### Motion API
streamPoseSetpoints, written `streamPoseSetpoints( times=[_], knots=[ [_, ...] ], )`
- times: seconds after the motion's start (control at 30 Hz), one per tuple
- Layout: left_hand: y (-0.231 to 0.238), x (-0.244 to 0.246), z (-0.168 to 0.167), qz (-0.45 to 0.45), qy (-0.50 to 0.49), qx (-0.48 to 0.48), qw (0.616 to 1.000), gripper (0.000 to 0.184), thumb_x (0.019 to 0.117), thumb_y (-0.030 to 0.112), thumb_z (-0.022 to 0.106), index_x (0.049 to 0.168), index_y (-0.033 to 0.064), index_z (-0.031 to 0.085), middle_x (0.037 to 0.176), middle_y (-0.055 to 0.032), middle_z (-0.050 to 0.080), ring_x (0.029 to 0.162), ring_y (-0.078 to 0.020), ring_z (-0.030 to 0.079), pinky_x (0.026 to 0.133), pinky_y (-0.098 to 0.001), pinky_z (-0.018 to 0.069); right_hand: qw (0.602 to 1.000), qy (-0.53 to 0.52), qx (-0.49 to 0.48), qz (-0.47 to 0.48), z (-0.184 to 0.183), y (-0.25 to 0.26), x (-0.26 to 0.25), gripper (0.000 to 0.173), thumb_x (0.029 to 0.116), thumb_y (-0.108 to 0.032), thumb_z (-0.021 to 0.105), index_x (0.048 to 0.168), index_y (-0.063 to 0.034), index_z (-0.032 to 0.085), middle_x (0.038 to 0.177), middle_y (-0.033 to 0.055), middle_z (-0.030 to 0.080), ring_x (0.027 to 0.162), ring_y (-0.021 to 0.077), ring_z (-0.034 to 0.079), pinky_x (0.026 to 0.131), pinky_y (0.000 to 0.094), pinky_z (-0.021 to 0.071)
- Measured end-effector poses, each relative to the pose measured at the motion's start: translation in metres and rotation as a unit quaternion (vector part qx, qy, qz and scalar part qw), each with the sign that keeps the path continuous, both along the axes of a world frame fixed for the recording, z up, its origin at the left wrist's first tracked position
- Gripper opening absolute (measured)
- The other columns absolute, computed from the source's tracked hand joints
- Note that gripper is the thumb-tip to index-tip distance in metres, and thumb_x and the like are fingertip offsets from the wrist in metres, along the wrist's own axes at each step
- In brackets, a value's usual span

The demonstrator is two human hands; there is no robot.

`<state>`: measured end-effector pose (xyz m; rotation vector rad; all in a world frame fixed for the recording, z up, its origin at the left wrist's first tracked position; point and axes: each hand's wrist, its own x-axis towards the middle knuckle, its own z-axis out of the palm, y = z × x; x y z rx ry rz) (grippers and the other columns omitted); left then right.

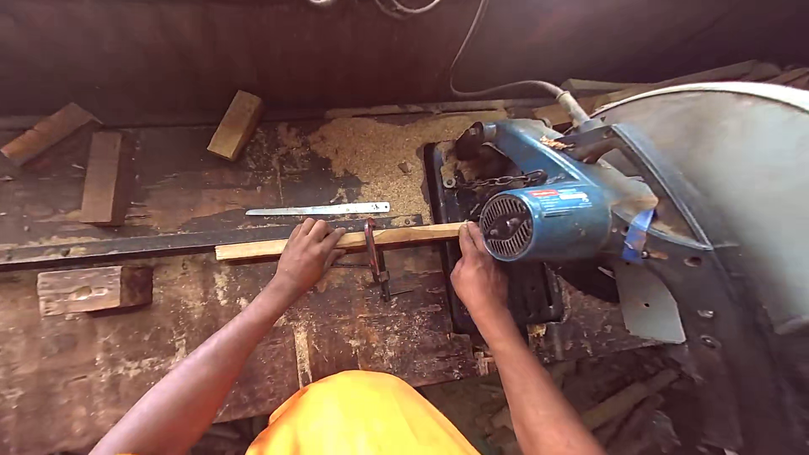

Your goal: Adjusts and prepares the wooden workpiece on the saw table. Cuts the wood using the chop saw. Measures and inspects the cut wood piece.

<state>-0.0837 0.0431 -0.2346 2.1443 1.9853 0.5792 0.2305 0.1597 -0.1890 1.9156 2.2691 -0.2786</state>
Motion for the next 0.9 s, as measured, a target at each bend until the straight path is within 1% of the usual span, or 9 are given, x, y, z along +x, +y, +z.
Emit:
streamPoseSetpoints(
  times=[0.17, 0.23, 0.3, 0.4, 0.5, 0.57, 0.73, 0.83, 0.9],
  knots=[
    [0.002, 0.004, 0.005, 0.0, 0.013, -0.054, 0.998, 0.035, 0.1013, 0.035, 0.062, 0.129, 0.0141, 0.067, 0.123, -0.0109, 0.065, 0.119, -0.0309, 0.061, 0.1, -0.048, 0.0507, 1.0, 0.004, 0.002, 0.028, 0.001, 0.003, 0.004, 0.068, 0.0982, 0.0, 0.049, 0.161, -0.0223, 0.038, 0.167, -0.0038, 0.034, 0.119, 0.0383, 0.067, 0.084, 0.0666, 0.0561],
    [0.007, 0.005, 0.006, -0.001, 0.026, -0.068, 0.997, 0.036, 0.1016, 0.037, 0.061, 0.129, 0.0145, 0.065, 0.125, -0.0099, 0.064, 0.12, -0.0303, 0.06, 0.1, -0.0471, 0.0501, 1.0, -0.001, 0.006, 0.03, 0.001, 0.005, 0.004, 0.068, 0.0981, 0.0, 0.05, 0.161, -0.023, 0.038, 0.167, -0.0043, 0.034, 0.124, 0.0368, 0.064, 0.088, 0.0659, 0.0553],
    [0.01, 0.008, 0.004, -0.008, 0.037, -0.068, 0.997, 0.039, 0.1019, 0.041, 0.06, 0.131, 0.0157, 0.065, 0.126, -0.0087, 0.064, 0.121, -0.0289, 0.06, 0.099, -0.0456, 0.0503, 1.0, -0.009, 0.008, 0.028, 0.001, 0.003, 0.004, 0.069, 0.0972, 0.001, 0.05, 0.161, -0.0237, 0.038, 0.167, -0.0046, 0.035, 0.121, 0.0373, 0.065, 0.085, 0.0661, 0.0562],
    [0.017, 0.013, 0.002, -0.024, 0.05, -0.05, 0.997, 0.041, 0.1021, 0.044, 0.06, 0.131, 0.0153, 0.066, 0.121, -0.0086, 0.066, 0.116, -0.0279, 0.062, 0.098, -0.0436, 0.0516, 1.0, -0.011, 0.009, 0.025, 0.002, 0.003, 0.003, 0.069, 0.0978, 0.001, 0.05, 0.161, -0.0241, 0.038, 0.167, -0.0058, 0.035, 0.121, 0.037, 0.066, 0.084, 0.0654, 0.0564],
    [0.022, 0.016, 0.001, -0.045, 0.045, -0.018, 0.998, 0.038, 0.1026, 0.039, 0.06, 0.128, 0.0114, 0.068, 0.111, -0.01, 0.066, 0.108, -0.0282, 0.063, 0.093, -0.0421, 0.053, 1.0, -0.009, 0.003, 0.018, 0.002, 0.005, 0.003, 0.067, 0.0988, 0.0, 0.049, 0.16, -0.0261, 0.04, 0.167, -0.0064, 0.035, 0.121, 0.038, 0.066, 0.082, 0.0667, 0.0563],
    [0.023, 0.017, 0.001, -0.049, 0.035, -0.017, 0.998, 0.036, 0.1021, 0.037, 0.062, 0.126, 0.0106, 0.069, 0.109, -0.0106, 0.065, 0.107, -0.0283, 0.063, 0.094, -0.0411, 0.0532, 1.0, -0.008, 0.009, 0.013, 0.0, 0.006, 0.002, 0.062, 0.1009, -0.002, 0.047, 0.158, -0.0257, 0.043, 0.166, -0.0058, 0.037, 0.126, 0.0365, 0.063, 0.088, 0.0654, 0.0553],
    [0.024, 0.017, 0.002, -0.048, 0.013, -0.011, 0.999, 0.044, 0.102, 0.035, 0.063, 0.14, 0.0123, 0.062, 0.106, -0.0119, 0.064, 0.105, -0.0295, 0.063, 0.095, -0.0413, 0.0528, 1.0, 0.026, 0.009, 0.002, -0.002, 0.002, -0.005, 0.056, 0.105, -0.01, 0.043, 0.16, -0.0182, 0.039, 0.167, 0.0005, 0.035, 0.123, 0.0378, 0.064, 0.089, 0.0645, 0.0555],
    [0.025, 0.016, 0.003, -0.058, 0.0, -0.011, 0.998, 0.053, 0.101, 0.034, 0.065, 0.15, 0.0183, 0.053, 0.102, -0.0108, 0.065, 0.101, -0.0291, 0.063, 0.092, -0.0411, 0.0531, 0.993, 0.105, 0.048, 0.012, -0.011, -0.011, -0.001, 0.054, 0.1033, -0.014, 0.051, 0.157, -0.0114, 0.043, 0.165, 0.0068, 0.037, 0.138, 0.0334, 0.054, 0.106, 0.0588, 0.0496],
    [0.024, 0.016, 0.004, -0.06, -0.01, -0.005, 0.998, 0.055, 0.1003, 0.033, 0.066, 0.151, 0.0197, 0.051, 0.102, -0.0099, 0.066, 0.101, -0.0283, 0.064, 0.092, -0.0403, 0.0538, 0.979, 0.176, 0.094, 0.048, -0.014, -0.031, -0.003, 0.048, 0.1002, -0.014, 0.055, 0.147, -0.0052, 0.054, 0.155, 0.0134, 0.049, 0.137, 0.0347, 0.052, 0.111, 0.0549, 0.0453]
  ],
)
